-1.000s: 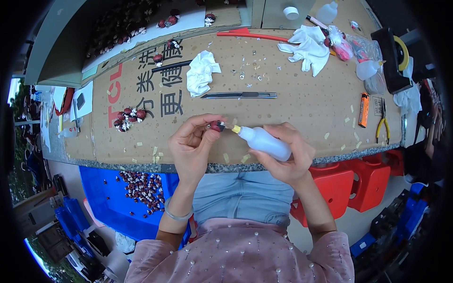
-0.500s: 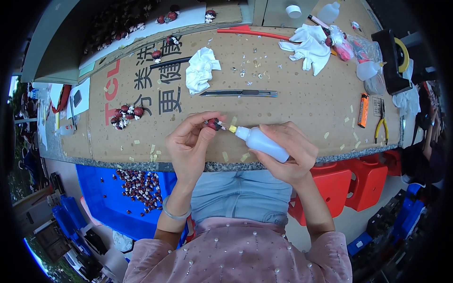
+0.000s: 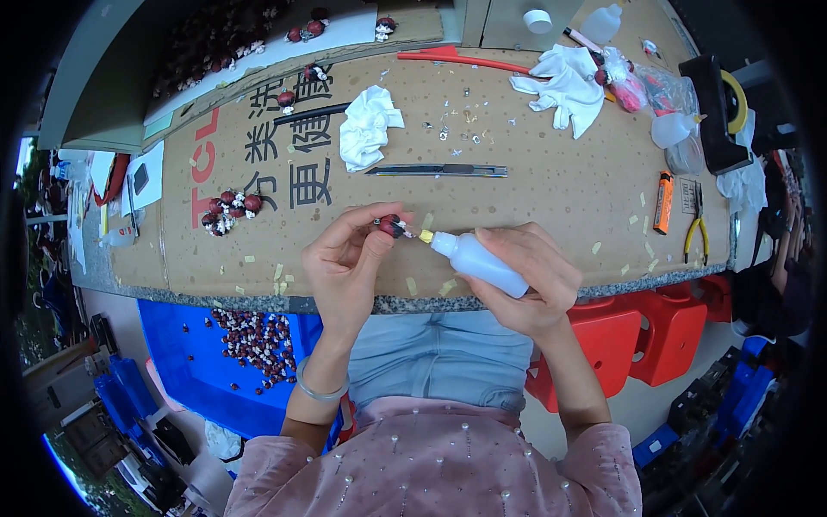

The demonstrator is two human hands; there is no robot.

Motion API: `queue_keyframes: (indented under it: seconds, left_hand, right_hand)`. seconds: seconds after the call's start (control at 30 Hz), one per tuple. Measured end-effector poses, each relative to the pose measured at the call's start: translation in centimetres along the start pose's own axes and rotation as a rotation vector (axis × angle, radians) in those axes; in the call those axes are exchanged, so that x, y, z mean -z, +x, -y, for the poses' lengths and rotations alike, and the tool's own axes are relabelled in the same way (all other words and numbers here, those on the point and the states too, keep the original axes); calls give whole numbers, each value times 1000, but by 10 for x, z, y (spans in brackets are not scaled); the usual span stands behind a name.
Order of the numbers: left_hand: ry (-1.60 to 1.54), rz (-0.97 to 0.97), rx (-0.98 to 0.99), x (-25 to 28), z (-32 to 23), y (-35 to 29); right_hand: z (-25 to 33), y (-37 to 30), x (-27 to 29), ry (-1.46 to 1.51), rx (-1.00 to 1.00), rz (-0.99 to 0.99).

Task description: The person assembles miniature figurines by applying glue from a bottle onto figurine heads and pressing small figurine pieces together by hand.

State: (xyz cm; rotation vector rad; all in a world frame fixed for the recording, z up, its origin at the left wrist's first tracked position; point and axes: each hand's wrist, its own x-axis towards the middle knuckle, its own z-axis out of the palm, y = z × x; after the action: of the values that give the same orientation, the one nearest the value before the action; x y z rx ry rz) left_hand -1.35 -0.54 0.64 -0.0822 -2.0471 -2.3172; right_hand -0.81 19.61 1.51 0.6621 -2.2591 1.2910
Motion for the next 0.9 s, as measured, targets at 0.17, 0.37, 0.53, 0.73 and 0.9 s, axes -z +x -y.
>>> queue_keyframes:
  seconds: [0.17,0.37,0.53,0.73,0.9]
  left_hand:
    - [-18,3,-6,0,0,0]
    - [-6,5,-7,0,1,0]
    - [-19,6,-12,0,2,0]
    - [-34,19,-39,1,3,0]
    - [-24,23,-105,2,6,-2]
  right_hand:
    - [-1,1,0,-3,35,-11]
    - [-1,0,0,-15,38,-1]
    - [0,1,0,-15,40,-10]
    - [-1,2,1,-2,45,-6]
    - [-1,2,2,20,49,8]
